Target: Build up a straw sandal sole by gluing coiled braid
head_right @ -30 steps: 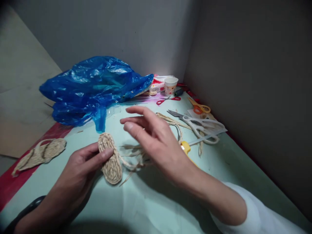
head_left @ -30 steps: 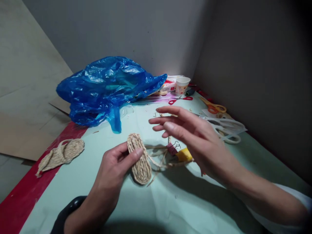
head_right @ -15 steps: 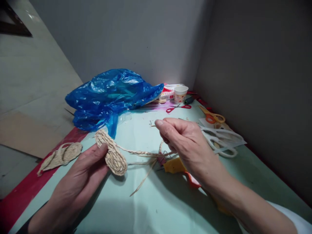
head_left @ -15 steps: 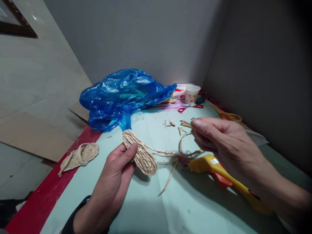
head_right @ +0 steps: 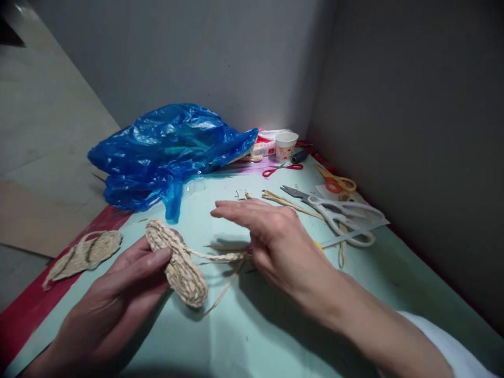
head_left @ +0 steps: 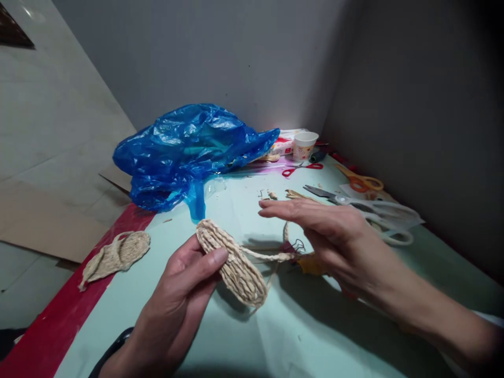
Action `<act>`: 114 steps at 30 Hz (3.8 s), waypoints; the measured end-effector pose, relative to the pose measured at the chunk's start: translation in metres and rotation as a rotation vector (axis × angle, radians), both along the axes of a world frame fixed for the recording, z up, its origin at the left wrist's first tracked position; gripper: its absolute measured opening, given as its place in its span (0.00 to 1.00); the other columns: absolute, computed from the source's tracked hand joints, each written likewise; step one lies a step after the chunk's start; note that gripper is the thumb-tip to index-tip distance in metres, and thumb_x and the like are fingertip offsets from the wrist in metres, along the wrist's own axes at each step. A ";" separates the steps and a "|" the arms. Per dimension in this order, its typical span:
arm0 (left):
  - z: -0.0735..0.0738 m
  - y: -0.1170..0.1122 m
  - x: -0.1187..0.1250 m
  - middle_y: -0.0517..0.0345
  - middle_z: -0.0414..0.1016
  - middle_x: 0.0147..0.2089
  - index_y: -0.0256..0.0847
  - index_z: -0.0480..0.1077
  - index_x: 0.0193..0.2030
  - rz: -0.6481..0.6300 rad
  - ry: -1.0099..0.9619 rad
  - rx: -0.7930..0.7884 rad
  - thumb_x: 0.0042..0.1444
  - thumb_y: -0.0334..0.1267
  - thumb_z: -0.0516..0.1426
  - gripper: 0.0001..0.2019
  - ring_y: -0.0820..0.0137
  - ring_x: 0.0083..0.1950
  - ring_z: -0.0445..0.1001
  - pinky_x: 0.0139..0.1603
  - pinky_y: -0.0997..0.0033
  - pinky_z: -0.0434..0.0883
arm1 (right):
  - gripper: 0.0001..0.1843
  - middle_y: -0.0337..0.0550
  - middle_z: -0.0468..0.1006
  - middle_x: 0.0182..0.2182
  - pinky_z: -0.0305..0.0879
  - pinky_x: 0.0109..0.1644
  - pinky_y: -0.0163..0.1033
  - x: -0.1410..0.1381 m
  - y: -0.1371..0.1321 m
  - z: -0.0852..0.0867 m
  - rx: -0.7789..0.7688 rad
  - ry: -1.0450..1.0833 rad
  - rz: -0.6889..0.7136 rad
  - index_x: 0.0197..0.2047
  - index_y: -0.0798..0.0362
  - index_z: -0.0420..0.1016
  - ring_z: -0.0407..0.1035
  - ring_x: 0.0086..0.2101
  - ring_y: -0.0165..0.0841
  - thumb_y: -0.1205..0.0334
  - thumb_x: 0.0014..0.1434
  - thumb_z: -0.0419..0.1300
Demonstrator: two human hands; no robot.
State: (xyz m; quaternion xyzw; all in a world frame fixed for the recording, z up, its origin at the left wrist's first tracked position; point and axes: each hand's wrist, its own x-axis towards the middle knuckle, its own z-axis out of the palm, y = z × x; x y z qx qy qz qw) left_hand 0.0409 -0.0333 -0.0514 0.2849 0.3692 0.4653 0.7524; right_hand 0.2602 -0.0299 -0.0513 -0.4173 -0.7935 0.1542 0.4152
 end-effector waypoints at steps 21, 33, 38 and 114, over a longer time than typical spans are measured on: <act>-0.001 -0.001 0.002 0.56 0.82 0.35 0.38 0.78 0.35 -0.009 0.190 -0.050 0.54 0.34 0.68 0.05 0.67 0.36 0.80 0.40 0.73 0.76 | 0.18 0.44 0.79 0.41 0.63 0.47 0.44 -0.032 -0.026 -0.010 -0.070 -0.005 0.175 0.53 0.54 0.73 0.67 0.41 0.37 0.75 0.63 0.52; -0.010 0.003 -0.002 0.56 0.79 0.33 0.38 0.78 0.36 -0.036 0.188 0.035 0.56 0.36 0.66 0.05 0.70 0.35 0.77 0.38 0.75 0.76 | 0.15 0.39 0.80 0.41 0.65 0.46 0.38 -0.032 -0.028 -0.006 -0.143 -0.013 0.093 0.52 0.53 0.74 0.72 0.40 0.30 0.73 0.68 0.52; -0.008 0.002 -0.001 0.57 0.77 0.30 0.38 0.77 0.36 -0.056 0.177 0.013 0.57 0.35 0.66 0.04 0.70 0.33 0.76 0.36 0.76 0.75 | 0.16 0.43 0.78 0.36 0.60 0.41 0.42 -0.031 -0.025 -0.015 0.033 -0.063 0.063 0.50 0.57 0.76 0.66 0.36 0.34 0.74 0.64 0.52; -0.013 0.026 -0.020 0.70 0.52 0.18 0.40 0.79 0.39 0.015 0.577 0.357 0.58 0.47 0.62 0.12 0.78 0.19 0.49 0.18 0.80 0.50 | 0.23 0.35 0.71 0.35 0.63 0.38 0.34 0.004 -0.013 0.021 -0.403 -0.290 0.197 0.55 0.50 0.68 0.66 0.35 0.29 0.69 0.55 0.61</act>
